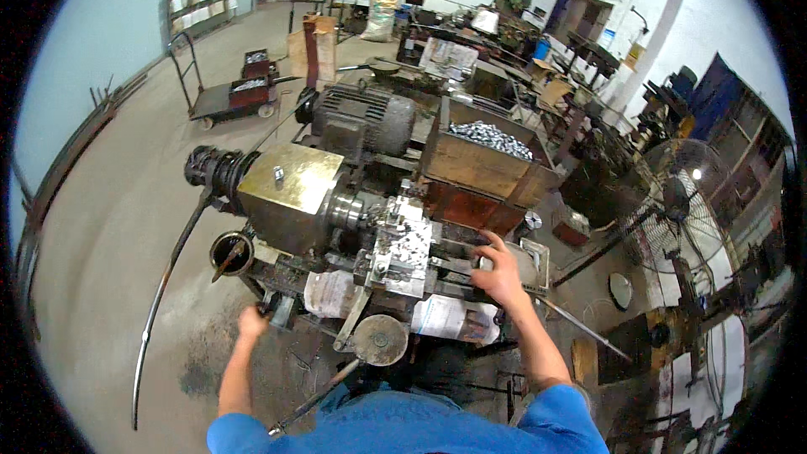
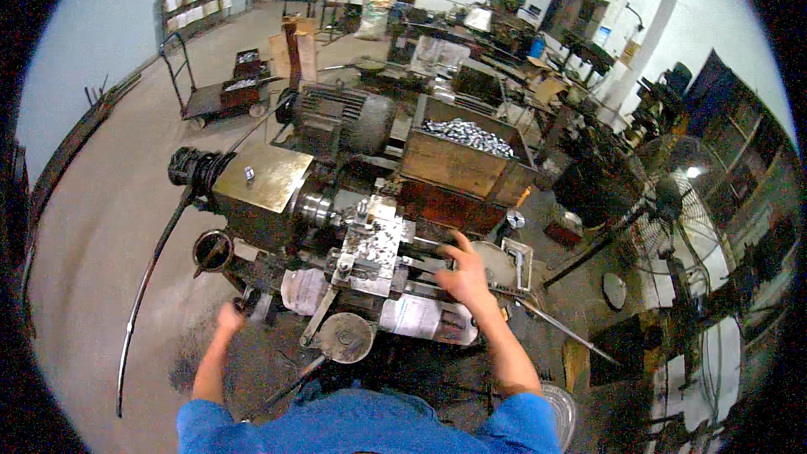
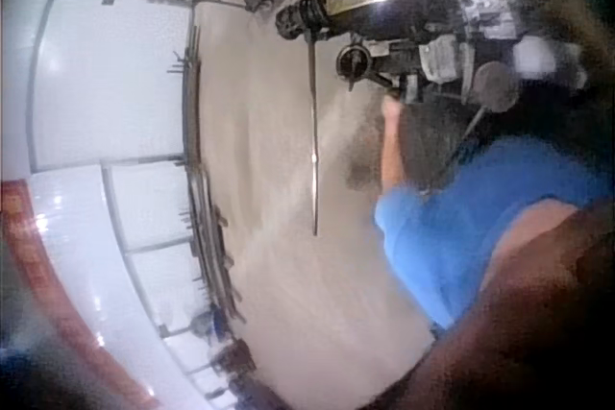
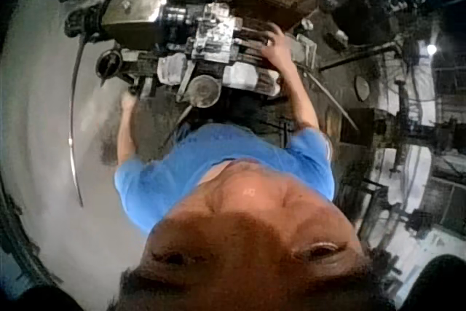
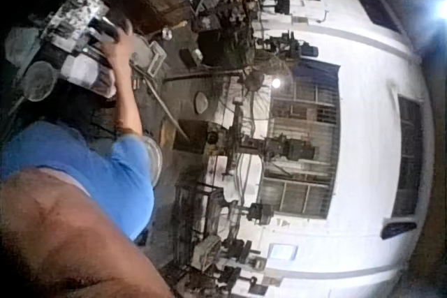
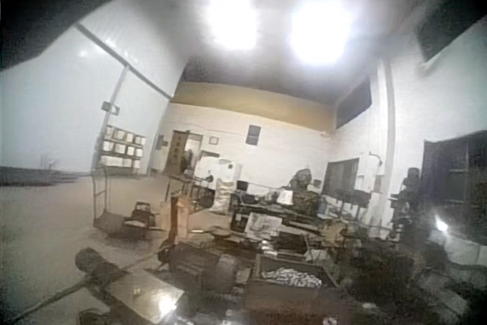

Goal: The person operates a lathe to process metal parts, picking up individual pieces, inserting them into the machine, and placing the finished components into a collection tray.

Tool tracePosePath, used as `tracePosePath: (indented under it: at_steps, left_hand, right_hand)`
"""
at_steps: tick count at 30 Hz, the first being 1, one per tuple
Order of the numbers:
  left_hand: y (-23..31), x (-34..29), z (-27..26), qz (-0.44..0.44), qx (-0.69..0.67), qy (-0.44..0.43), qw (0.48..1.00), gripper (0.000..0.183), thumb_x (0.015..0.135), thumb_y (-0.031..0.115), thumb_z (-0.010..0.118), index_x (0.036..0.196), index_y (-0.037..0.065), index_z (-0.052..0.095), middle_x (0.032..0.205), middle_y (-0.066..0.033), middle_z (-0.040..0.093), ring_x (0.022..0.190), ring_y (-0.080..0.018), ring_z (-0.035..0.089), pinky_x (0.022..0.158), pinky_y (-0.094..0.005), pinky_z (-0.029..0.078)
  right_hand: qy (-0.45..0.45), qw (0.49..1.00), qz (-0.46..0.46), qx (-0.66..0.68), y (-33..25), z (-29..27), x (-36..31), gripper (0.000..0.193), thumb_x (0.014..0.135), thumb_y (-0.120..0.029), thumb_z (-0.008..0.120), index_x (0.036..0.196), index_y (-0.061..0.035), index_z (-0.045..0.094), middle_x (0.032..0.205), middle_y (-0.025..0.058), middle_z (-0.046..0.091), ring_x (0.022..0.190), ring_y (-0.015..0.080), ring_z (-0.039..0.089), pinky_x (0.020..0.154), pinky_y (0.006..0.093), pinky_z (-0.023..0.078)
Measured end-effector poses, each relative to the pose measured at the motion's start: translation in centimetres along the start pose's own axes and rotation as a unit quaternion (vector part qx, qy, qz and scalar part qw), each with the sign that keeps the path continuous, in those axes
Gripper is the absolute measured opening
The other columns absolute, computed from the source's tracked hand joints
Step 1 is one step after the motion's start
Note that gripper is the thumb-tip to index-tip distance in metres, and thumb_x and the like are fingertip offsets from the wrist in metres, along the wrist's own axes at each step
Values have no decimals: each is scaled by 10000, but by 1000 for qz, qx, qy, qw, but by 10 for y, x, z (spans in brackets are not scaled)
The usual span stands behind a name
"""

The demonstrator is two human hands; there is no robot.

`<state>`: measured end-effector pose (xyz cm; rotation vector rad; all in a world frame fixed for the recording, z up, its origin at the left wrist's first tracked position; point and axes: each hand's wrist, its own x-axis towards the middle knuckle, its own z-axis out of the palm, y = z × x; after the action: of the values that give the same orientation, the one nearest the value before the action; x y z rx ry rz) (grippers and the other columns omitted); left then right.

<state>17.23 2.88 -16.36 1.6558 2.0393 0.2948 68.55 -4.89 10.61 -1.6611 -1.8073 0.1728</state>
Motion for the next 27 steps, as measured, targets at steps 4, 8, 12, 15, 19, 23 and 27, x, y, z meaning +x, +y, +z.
tracePosePath:
  at_steps: [4,8,12,15,19,23,27]
  left_hand:
    - [16,19,6,143,289,-60,945,315,627,169,671,924,96,595,847,-138,628,800,-301,608,688,-411,497]
    - [14,41,-29,199,426,-82,879,220,683,184,627,889,108,613,877,-99,635,828,-262,614,724,-386,481]
    - [13,29,-15,60,238,-11,969,295,696,236,648,951,92,610,921,-124,633,874,-272,604,730,-393,479]
    - [-33,8,-18,29,169,16,985,429,694,293,681,1050,72,593,913,-136,640,815,-269,627,705,-384,488]
    - [-92,-6,-10,-79,13,-101,992,378,702,196,666,1033,29,590,678,-134,634,473,-214,610,548,-327,504]
    - [-137,-48,-13,-136,-58,-179,973,351,713,105,626,1043,-5,580,646,-111,628,457,-193,606,439,-300,481]
    - [-134,-64,-6,-191,-68,-212,956,343,731,63,597,1051,-54,557,648,-113,620,467,-185,600,409,-300,482]
  right_hand:
    - [4,988,136,-78,76,-42,-71,367,534,-134,660,885,-26,650,1112,181,558,926,325,585,802,353,470]
    - [30,962,227,-148,121,-73,-119,384,546,-160,641,896,-2,636,950,162,601,883,324,583,779,353,460]
    - [-6,846,340,-410,268,-109,-233,669,534,-227,679,1165,-95,503,1131,130,539,1045,315,507,858,439,422]
    - [-83,758,472,-443,279,-117,-256,597,647,-262,664,1180,-99,451,1196,109,478,1120,296,450,951,482,327]
    - [-12,766,448,-461,310,-95,-292,433,643,-203,636,1031,-36,539,1038,146,568,1027,313,507,891,461,379]
    - [0,805,426,-412,186,-68,-300,466,575,-238,693,969,-34,552,779,142,619,757,328,593,676,413,477]
    - [9,808,466,-360,124,-32,-321,513,515,-234,690,951,-10,537,679,190,604,649,370,598,586,441,480]
